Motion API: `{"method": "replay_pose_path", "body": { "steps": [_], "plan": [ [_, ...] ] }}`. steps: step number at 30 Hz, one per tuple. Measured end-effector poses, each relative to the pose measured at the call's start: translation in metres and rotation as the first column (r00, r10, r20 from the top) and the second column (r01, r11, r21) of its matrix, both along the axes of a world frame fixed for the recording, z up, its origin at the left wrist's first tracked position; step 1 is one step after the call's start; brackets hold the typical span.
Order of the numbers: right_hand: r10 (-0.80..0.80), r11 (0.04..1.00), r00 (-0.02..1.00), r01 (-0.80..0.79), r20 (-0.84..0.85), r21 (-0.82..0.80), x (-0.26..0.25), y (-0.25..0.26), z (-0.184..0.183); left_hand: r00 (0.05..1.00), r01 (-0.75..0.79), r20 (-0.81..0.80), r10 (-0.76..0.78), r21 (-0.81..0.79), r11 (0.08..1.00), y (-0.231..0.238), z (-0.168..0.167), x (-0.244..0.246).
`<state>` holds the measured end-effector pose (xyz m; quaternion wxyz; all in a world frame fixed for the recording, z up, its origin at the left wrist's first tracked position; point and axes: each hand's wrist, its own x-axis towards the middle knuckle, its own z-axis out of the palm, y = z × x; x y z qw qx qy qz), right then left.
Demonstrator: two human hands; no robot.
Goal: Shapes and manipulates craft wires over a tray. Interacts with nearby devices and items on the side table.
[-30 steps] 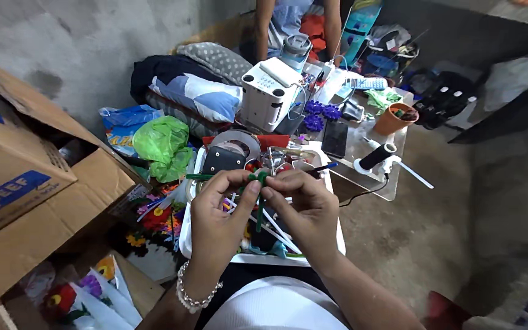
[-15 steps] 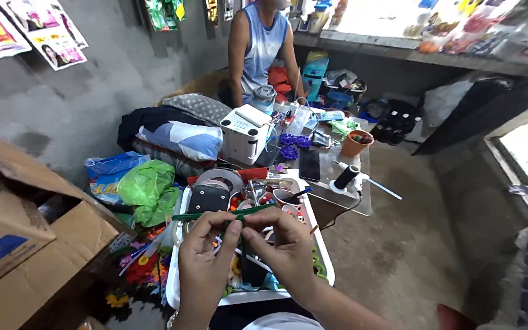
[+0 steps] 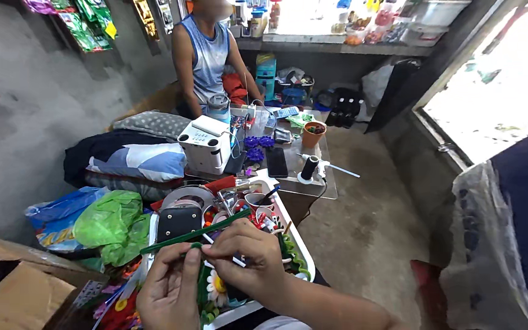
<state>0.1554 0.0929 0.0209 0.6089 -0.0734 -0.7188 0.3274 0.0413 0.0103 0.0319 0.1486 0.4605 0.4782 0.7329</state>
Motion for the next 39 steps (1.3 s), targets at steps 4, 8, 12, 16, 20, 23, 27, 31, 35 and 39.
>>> {"method": "replay_pose_path", "body": {
  "steps": [4,8,12,16,20,23,27,31,35,39],
  "plan": [
    [0.031,0.998,0.999,-0.032,-0.011,-0.055,0.000,-0.001,0.001,0.999,0.003,0.035,-0.003,0.006,1.000,0.002,0.001,0.004],
    [0.063,0.992,0.998,-0.064,-0.014,-0.106,0.002,0.002,-0.002,0.999,0.029,0.016,-0.029,-0.001,1.000,0.008,-0.002,0.003],
    [0.101,0.974,0.995,-0.093,0.027,-0.207,0.007,0.005,-0.003,0.994,0.051,0.099,-0.044,-0.071,0.996,0.008,0.000,0.002],
    [0.100,0.968,0.995,-0.096,0.006,-0.233,0.005,0.004,-0.007,0.988,0.063,0.146,-0.051,-0.082,0.995,0.006,0.000,0.002],
    [0.087,0.973,0.996,-0.083,0.012,-0.213,0.003,0.005,-0.009,0.990,0.051,0.135,-0.041,-0.066,0.997,0.007,-0.003,0.002],
    [0.087,0.976,0.995,-0.076,0.044,-0.202,0.003,0.006,-0.009,0.995,0.007,0.103,0.001,-0.079,0.997,0.008,-0.005,0.001],
    [0.158,0.962,0.982,-0.129,0.104,-0.242,0.008,0.013,-0.004,0.998,0.017,0.067,-0.007,-0.149,0.989,0.007,-0.003,-0.006],
    [0.323,0.938,0.906,-0.268,0.273,-0.220,0.021,0.031,0.003,0.998,0.041,-0.028,-0.051,-0.269,0.962,0.002,-0.001,-0.019],
    [0.288,0.957,0.878,-0.275,0.383,-0.091,0.025,0.042,0.004,0.991,0.086,-0.073,-0.116,-0.334,0.939,0.000,0.001,-0.027],
    [0.208,0.974,0.886,-0.227,0.414,-0.003,0.026,0.046,0.004,0.984,0.113,-0.091,-0.154,-0.350,0.930,-0.005,-0.001,-0.027]
  ]
}}
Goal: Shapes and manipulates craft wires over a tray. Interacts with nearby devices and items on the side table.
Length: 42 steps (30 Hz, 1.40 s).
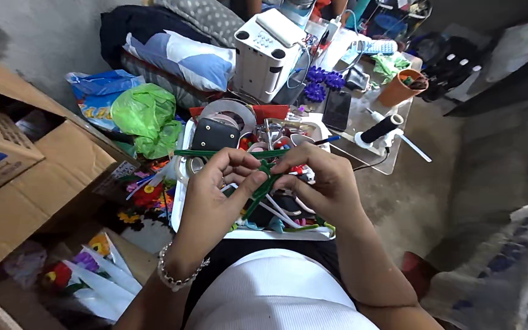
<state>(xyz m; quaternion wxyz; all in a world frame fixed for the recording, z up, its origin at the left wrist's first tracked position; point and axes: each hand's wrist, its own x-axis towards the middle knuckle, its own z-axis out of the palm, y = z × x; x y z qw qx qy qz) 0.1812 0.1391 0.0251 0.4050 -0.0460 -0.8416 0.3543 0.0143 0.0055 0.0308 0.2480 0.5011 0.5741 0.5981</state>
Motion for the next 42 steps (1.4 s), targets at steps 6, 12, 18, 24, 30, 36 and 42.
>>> {"method": "replay_pose_path", "body": {
  "steps": [6,12,18,24,30,36,42],
  "plan": [
    [0.046,0.972,0.999,-0.048,-0.014,-0.229,0.006,-0.002,0.003,0.997,0.081,0.001,-0.081,0.049,0.996,-0.006,-0.002,0.003],
    [0.083,0.962,0.995,-0.093,-0.050,-0.258,0.011,-0.003,-0.001,0.998,0.013,0.055,-0.015,0.039,0.999,-0.002,-0.001,0.007],
    [-0.042,0.962,0.999,0.043,-0.011,0.270,0.016,-0.007,0.005,0.996,0.076,0.039,-0.076,-0.007,0.997,0.002,-0.005,0.004],
    [-0.087,0.833,0.984,-0.015,0.158,0.553,0.026,-0.012,0.014,0.985,0.175,0.025,-0.173,-0.141,0.974,-0.006,-0.003,-0.003],
    [-0.145,0.837,0.979,0.043,0.144,0.545,0.024,-0.014,0.010,0.989,0.151,0.005,-0.151,-0.070,0.986,-0.004,-0.007,0.000],
    [-0.177,0.843,0.975,0.081,0.131,0.531,0.021,-0.015,0.005,0.983,0.183,0.040,-0.179,-0.135,0.974,-0.004,-0.006,0.001],
    [-0.191,0.885,0.967,0.095,0.169,0.456,0.021,-0.017,0.001,0.985,0.157,-0.054,-0.163,-0.097,0.983,-0.004,-0.012,0.004]
  ]
}}
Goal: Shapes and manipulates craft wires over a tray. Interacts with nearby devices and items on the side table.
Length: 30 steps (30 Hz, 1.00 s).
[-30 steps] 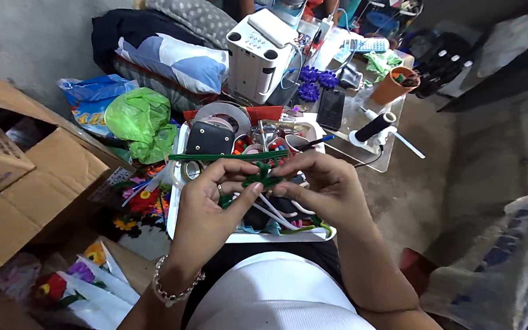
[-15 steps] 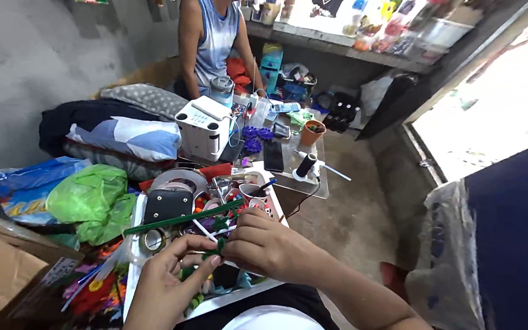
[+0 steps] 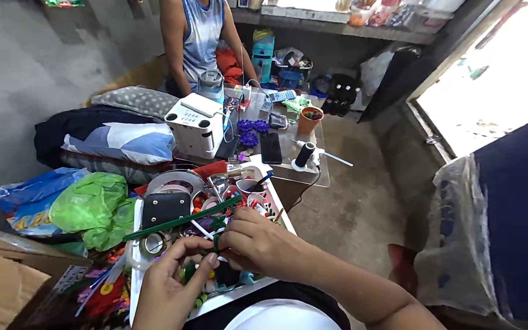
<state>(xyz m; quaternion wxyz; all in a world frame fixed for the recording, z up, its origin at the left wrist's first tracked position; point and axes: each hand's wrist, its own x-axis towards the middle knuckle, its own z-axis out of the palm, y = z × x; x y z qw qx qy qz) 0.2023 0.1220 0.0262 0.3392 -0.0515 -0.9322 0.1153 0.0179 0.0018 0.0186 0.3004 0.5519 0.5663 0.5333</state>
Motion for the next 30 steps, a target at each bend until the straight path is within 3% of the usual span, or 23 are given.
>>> {"method": "replay_pose_path", "body": {
  "steps": [11,18,21,30],
  "plan": [
    [-0.023,0.995,0.997,0.016,-0.069,-0.101,0.000,-0.007,-0.010,0.995,-0.030,-0.092,0.034,0.040,0.999,0.000,-0.003,0.007],
    [-0.058,0.996,0.992,0.050,-0.109,-0.074,-0.003,-0.006,-0.023,0.953,-0.083,-0.288,0.095,0.054,0.995,0.001,-0.005,0.007],
    [-0.069,0.994,0.988,0.057,-0.135,-0.095,-0.006,-0.003,-0.029,0.953,-0.086,-0.288,0.097,0.053,0.995,0.004,-0.008,0.008],
    [-0.110,0.965,0.969,0.050,-0.223,-0.258,-0.008,-0.009,-0.036,0.879,-0.177,-0.418,0.229,0.159,0.971,0.003,-0.010,0.016]
  ]
}}
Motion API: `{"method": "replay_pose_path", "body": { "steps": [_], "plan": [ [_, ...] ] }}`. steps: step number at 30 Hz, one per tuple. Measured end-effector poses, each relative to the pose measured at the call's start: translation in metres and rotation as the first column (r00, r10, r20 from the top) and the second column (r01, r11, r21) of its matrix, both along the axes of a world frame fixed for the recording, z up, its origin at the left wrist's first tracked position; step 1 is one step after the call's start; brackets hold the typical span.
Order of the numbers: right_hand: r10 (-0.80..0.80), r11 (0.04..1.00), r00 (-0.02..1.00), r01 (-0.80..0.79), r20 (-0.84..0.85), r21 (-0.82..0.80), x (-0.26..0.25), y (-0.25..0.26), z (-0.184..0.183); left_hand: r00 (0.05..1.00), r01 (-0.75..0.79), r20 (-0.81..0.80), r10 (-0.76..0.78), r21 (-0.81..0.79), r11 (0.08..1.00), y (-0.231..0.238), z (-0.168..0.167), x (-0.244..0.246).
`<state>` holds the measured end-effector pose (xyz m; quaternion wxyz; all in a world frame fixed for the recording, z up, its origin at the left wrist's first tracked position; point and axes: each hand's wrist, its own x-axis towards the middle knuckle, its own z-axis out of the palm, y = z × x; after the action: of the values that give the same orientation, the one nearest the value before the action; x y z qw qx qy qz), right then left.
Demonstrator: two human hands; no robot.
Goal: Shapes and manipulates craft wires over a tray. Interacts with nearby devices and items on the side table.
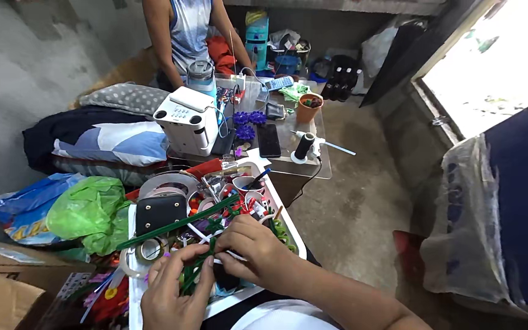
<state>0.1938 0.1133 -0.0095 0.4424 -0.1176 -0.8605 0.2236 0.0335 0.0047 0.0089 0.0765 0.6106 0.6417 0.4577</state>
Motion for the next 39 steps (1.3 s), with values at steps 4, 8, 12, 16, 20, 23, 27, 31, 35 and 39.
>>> {"method": "replay_pose_path", "body": {
  "steps": [4,8,12,16,20,23,27,31,35,39],
  "plan": [
    [-0.062,0.994,0.998,0.060,0.015,0.090,0.001,-0.003,-0.002,0.998,0.035,0.058,-0.034,-0.025,0.999,-0.002,-0.002,0.001],
    [-0.075,0.982,0.997,0.068,0.035,0.175,0.001,-0.003,-0.005,0.989,0.071,0.134,-0.064,-0.049,0.996,-0.003,0.001,0.000],
    [-0.055,0.945,0.997,0.033,0.057,0.326,0.003,0.001,-0.007,0.963,0.122,0.250,-0.097,-0.085,0.989,-0.003,0.002,-0.004],
    [0.067,0.896,0.990,-0.114,0.122,0.429,0.007,0.013,-0.002,0.925,0.207,0.356,-0.131,-0.187,0.960,-0.005,0.009,-0.015],
    [0.142,0.867,0.979,-0.196,0.149,0.458,0.005,0.025,0.003,0.841,0.303,0.525,-0.127,-0.263,0.916,0.001,0.009,-0.020],
    [0.156,0.883,0.978,-0.201,0.140,0.425,0.001,0.034,-0.002,0.832,0.286,0.547,-0.095,-0.274,0.918,0.007,0.005,-0.019],
    [0.147,0.922,0.983,-0.177,0.110,0.345,-0.005,0.046,-0.012,0.886,0.234,0.454,-0.097,-0.255,0.938,0.019,-0.001,-0.020],
    [0.185,0.974,0.979,-0.194,0.081,0.120,-0.007,0.059,-0.016,0.893,0.221,0.436,-0.111,-0.209,0.953,0.036,-0.008,-0.021],
    [-0.076,0.956,0.996,0.085,0.042,-0.280,0.013,0.108,-0.011,0.876,0.198,0.469,-0.115,-0.132,0.971,0.053,-0.014,-0.028],
    [-0.516,0.637,0.847,0.479,0.128,-0.604,0.037,0.201,-0.050,0.856,0.202,0.505,-0.114,-0.123,0.972,0.068,-0.018,-0.037]
  ]
}}
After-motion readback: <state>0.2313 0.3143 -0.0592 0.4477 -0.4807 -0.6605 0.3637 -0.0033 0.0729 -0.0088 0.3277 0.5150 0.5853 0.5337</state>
